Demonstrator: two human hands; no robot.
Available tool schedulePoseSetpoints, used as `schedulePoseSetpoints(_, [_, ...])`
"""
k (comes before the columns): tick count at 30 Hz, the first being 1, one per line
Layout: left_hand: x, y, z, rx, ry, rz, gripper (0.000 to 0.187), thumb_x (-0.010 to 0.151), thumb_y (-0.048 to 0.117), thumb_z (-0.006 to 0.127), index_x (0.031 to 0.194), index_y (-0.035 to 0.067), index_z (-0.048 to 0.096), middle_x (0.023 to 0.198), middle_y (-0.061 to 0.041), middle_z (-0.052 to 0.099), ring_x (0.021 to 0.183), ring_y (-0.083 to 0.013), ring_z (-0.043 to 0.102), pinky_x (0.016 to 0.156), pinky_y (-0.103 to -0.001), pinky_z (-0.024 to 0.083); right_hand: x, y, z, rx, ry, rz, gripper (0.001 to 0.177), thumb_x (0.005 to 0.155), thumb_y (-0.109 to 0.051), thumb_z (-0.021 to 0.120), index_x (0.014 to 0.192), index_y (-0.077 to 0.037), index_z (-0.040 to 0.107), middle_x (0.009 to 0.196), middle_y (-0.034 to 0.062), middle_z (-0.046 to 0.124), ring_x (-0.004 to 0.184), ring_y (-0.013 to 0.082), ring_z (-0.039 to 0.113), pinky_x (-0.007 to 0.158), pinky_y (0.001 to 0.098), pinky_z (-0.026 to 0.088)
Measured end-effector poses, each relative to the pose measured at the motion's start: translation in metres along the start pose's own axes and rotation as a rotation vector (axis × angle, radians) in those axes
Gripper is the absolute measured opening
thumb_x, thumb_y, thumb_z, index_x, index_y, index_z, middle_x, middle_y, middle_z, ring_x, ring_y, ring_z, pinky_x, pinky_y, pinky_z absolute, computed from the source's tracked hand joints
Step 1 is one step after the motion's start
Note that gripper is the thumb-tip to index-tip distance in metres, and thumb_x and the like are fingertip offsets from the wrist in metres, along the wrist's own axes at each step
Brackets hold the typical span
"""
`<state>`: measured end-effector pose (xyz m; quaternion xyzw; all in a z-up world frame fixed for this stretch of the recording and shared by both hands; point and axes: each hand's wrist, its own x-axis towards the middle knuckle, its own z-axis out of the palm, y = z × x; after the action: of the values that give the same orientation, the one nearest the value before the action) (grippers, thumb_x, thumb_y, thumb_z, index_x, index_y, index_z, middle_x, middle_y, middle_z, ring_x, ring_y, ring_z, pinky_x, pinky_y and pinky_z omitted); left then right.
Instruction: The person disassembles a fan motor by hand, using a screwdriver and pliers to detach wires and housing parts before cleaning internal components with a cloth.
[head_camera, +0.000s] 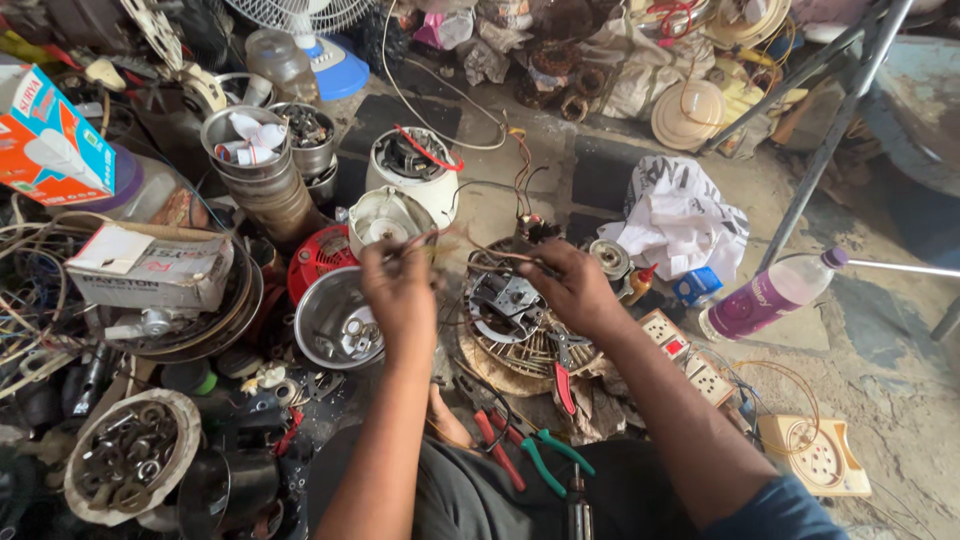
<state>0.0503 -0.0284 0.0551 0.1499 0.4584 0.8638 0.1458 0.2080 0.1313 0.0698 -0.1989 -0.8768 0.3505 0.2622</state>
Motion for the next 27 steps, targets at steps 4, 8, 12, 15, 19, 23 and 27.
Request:
schedulePoseSetpoints(4, [0.003,-0.01,-0.022,-0.161,-0.001,-0.269,0.01,0.093,0.01,0.053,0.099,0.012,0.06,0.065,0.004,0.049,0.05,-0.0063,0.042,0.045,-0.025,0.038,-0.004,0.027,0.014,0.359,0.172,0.241,0.026,0.105,-0.022,0.061,0.116,-0.001,0.071,0.091,0.005,0.072,0.079,0.0089,0.063,0.069,0.0264,0.053])
schedulePoseSetpoints(8, [-0.001,-0.018,-0.032,-0.024,-0.264,-0.263,0.017,0.096,0.014,0.054,0.098,0.008,0.069,0.062,0.006,0.046,0.048,-0.0042,0.034,0.043,-0.023,0.027,-0.007,0.02,0.011,0.771,0.204,0.299,0.026,0.103,-0.021,0.06,0.118,-0.001,0.066,0.096,0.0052,0.074,0.085,0.0119,0.07,0.074,0.0291,0.058])
schedulePoseSetpoints(12, [-0.013,-0.009,-0.023,0.127,-0.35,-0.099,0.012,0.099,0.013,0.066,0.097,0.002,0.065,0.067,0.004,0.051,0.055,-0.0048,0.042,0.05,-0.024,0.034,-0.021,-0.022,-0.012,0.182,0.004,-0.084,0.035,0.093,-0.014,0.069,0.126,-0.005,0.068,0.113,0.0078,0.071,0.105,0.0185,0.066,0.092,0.0324,0.055])
schedulePoseSetpoints(15, [-0.022,0.003,-0.012,0.121,-0.365,-0.031,0.02,0.095,0.014,0.065,0.11,0.003,0.071,0.082,0.006,0.061,0.066,-0.0021,0.05,0.059,-0.021,0.041,-0.02,-0.054,-0.011,-0.036,0.019,-0.303,0.046,0.085,-0.015,0.078,0.128,-0.004,0.065,0.121,0.0145,0.061,0.116,0.0264,0.062,0.099,0.0378,0.053])
schedulePoseSetpoints(19, [-0.03,0.009,-0.001,0.114,-0.467,0.124,0.02,0.099,0.017,0.071,0.111,0.001,0.069,0.09,0.005,0.062,0.077,-0.0029,0.053,0.068,-0.021,0.044,-0.015,-0.069,-0.008,-0.172,0.083,-0.297,0.045,0.082,-0.021,0.085,0.121,-0.004,0.069,0.112,0.0155,0.063,0.108,0.0306,0.062,0.091,0.0399,0.052])
schedulePoseSetpoints(23, [-0.035,0.014,0.002,0.217,-0.378,0.129,0.024,0.106,0.023,0.064,0.111,0.002,0.074,0.084,0.005,0.06,0.074,-0.0035,0.049,0.066,-0.022,0.04,-0.017,-0.061,-0.005,-0.088,0.106,-0.328,0.02,0.095,-0.016,0.076,0.11,-0.004,0.073,0.112,0.0129,0.07,0.106,0.0262,0.069,0.09,0.0367,0.055])
schedulePoseSetpoints(27, [-0.042,0.024,0.006,0.329,-0.291,0.149,0.026,0.108,0.023,0.057,0.107,0.003,0.075,0.079,0.003,0.063,0.071,-0.0043,0.053,0.064,-0.023,0.044,-0.022,-0.055,-0.005,0.076,0.154,-0.206,0.018,0.102,-0.017,0.067,0.112,-0.002,0.071,0.096,0.0073,0.074,0.088,0.0167,0.071,0.077,0.0314,0.057])
